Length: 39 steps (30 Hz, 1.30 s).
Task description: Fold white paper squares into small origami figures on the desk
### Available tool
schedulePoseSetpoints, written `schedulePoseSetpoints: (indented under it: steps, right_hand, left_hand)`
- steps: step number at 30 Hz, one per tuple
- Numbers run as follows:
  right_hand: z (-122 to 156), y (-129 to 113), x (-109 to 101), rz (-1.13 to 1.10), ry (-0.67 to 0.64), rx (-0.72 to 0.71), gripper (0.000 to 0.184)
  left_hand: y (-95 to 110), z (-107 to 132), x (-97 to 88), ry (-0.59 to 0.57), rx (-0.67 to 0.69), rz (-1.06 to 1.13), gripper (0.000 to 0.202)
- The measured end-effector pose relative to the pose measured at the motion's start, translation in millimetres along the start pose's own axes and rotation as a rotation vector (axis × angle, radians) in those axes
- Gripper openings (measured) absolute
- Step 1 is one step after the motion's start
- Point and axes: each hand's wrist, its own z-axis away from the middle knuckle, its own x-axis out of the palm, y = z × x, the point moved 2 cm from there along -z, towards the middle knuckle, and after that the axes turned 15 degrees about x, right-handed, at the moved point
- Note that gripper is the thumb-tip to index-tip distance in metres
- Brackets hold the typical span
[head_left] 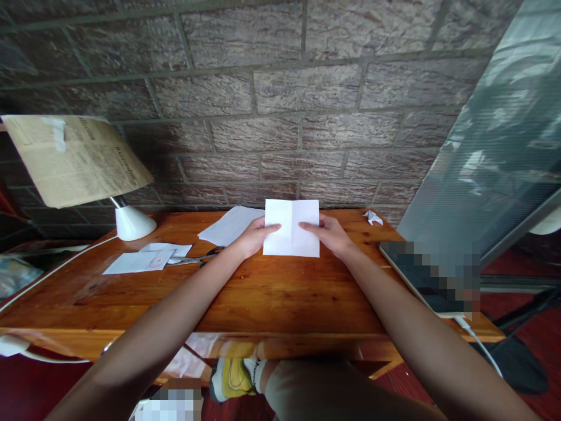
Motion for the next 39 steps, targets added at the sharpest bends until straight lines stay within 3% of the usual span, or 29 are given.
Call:
schedulePoseSetpoints:
  steps: [6, 11, 14, 16, 21, 26, 32, 36, 39]
  right_hand:
    - [0, 4, -1, 0.017, 0.039, 0.038, 0.037]
    - [3, 3, 1, 0.089, 0.017, -0.017, 0.037]
    - [5, 1, 6, 0.128, -0.077, -0.052, 0.037]
    - [5, -1, 8, 0.106, -0.072, -0.024, 0.038]
    - [4, -3, 8, 0.012, 0.019, 0.102, 0.052]
    - [7, -4, 13, 0.040, -0.063, 0.090, 0.053]
    - [10, -1, 15, 0.205, -0.155, -0.007, 0.042]
    - [11, 1, 17, 0.267, -0.239, 0.032, 0.039]
    - [11, -3, 16, 0.252, -0.222, 0.019, 0.039]
  left_hand:
    - [5, 1, 2.4, -0.055, 0.005, -0.002, 0.047]
    - [9, 5, 15.0, -0.274, 0.015, 0.003, 0.051]
    - [4, 5, 15.1, -0.191, 0.114, -0.180, 0.044]
    - [1, 3, 12.1, -0.102, 0.144, -0.225, 0.042]
    - [1, 0, 5.4, 0.029, 0.178, -0.205, 0.048]
    - [4, -1, 4.3, 0.139, 0.227, -0.210, 0.056]
    - [6, 1, 10.1, 0.095, 0.244, -0.215, 0.045]
    - [7, 3, 11.4, 0.074, 0.249, -0.234, 0.036]
    - [7, 4, 12.0, 0.034, 0.275, -0.286, 0.035]
